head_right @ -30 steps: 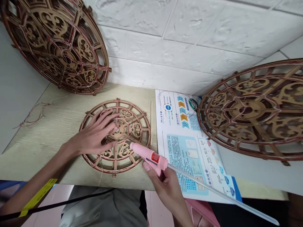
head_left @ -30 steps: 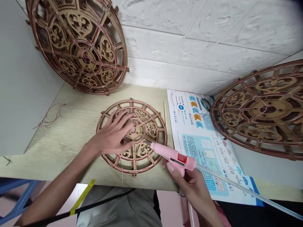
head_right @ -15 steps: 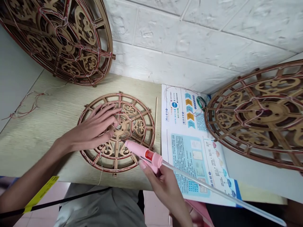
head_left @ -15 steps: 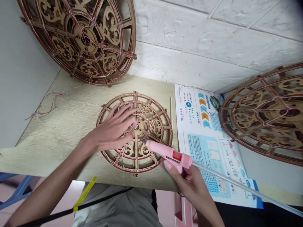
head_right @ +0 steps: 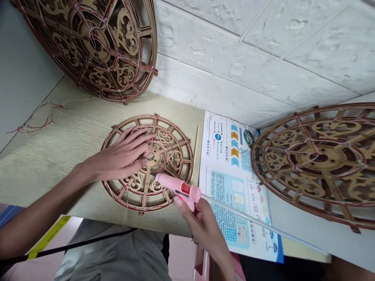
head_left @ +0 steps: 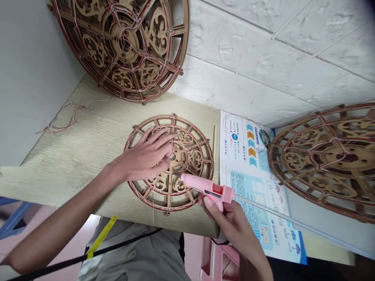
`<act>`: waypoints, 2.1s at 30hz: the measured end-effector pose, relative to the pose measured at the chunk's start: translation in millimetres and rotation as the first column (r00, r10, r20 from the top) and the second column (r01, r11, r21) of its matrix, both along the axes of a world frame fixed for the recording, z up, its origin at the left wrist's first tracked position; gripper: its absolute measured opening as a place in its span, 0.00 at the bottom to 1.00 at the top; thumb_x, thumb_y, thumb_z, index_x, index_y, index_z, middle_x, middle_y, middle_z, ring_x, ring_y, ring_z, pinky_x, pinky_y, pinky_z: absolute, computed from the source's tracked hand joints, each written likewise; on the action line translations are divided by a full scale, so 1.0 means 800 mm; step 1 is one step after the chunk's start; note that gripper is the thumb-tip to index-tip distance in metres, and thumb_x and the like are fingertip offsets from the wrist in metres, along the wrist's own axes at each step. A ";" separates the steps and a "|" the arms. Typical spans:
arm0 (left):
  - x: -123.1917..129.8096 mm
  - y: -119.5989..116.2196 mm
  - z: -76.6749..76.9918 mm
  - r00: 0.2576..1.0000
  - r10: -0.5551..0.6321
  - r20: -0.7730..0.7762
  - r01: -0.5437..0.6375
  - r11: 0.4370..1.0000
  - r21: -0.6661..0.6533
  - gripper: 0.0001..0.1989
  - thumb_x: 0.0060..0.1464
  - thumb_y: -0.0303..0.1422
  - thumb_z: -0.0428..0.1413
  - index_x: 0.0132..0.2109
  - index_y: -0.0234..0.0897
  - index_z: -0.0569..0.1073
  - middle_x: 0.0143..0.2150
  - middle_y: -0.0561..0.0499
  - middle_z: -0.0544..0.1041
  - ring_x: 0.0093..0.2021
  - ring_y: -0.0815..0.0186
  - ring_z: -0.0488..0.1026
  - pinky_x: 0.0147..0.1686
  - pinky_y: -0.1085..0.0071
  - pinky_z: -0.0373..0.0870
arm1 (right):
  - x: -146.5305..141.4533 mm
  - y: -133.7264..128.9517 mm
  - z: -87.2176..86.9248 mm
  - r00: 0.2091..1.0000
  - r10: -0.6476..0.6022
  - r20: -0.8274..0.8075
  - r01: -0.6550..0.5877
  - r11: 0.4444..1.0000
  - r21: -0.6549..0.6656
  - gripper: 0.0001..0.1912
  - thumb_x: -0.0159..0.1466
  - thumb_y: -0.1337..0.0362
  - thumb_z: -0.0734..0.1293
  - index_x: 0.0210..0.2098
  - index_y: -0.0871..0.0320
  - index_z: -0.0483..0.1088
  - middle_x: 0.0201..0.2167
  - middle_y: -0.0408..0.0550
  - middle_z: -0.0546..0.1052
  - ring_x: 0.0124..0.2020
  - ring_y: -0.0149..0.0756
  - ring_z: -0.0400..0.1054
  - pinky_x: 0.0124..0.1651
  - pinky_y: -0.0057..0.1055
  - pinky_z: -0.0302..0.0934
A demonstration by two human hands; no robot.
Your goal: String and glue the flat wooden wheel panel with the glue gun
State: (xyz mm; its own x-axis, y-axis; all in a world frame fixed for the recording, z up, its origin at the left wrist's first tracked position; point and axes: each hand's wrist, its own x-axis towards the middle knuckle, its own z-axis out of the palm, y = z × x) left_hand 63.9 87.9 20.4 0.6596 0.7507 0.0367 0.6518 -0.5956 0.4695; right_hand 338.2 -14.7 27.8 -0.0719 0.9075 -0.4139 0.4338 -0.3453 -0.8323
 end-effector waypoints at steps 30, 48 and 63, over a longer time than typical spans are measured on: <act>0.004 -0.006 -0.011 0.999 0.002 -0.051 0.001 0.998 0.059 0.20 0.59 0.46 0.56 0.50 0.36 0.69 0.76 0.40 0.48 0.76 0.44 0.42 0.72 0.39 0.35 | -0.008 0.031 0.021 0.999 0.040 0.036 -0.036 0.994 -0.101 0.36 0.54 0.30 0.68 0.19 0.53 0.50 0.17 0.37 0.52 0.21 0.27 0.45 0.25 0.30 0.41; 0.004 -0.006 -0.008 0.996 -0.006 -0.092 0.012 0.998 0.059 0.20 0.60 0.46 0.55 0.50 0.35 0.70 0.76 0.40 0.47 0.76 0.43 0.42 0.72 0.40 0.34 | -0.008 0.047 0.026 0.992 0.119 -0.033 -0.122 0.988 -0.092 0.36 0.58 0.30 0.66 0.20 0.53 0.48 0.15 0.35 0.51 0.19 0.24 0.44 0.22 0.27 0.41; 0.005 -0.006 -0.005 0.990 -0.007 -0.137 0.016 0.998 0.065 0.20 0.61 0.45 0.55 0.51 0.34 0.70 0.76 0.40 0.47 0.76 0.44 0.40 0.72 0.40 0.37 | -0.008 0.039 0.028 0.984 0.138 0.109 -0.135 0.990 -0.034 0.35 0.58 0.32 0.66 0.18 0.53 0.49 0.14 0.38 0.52 0.18 0.25 0.44 0.22 0.28 0.40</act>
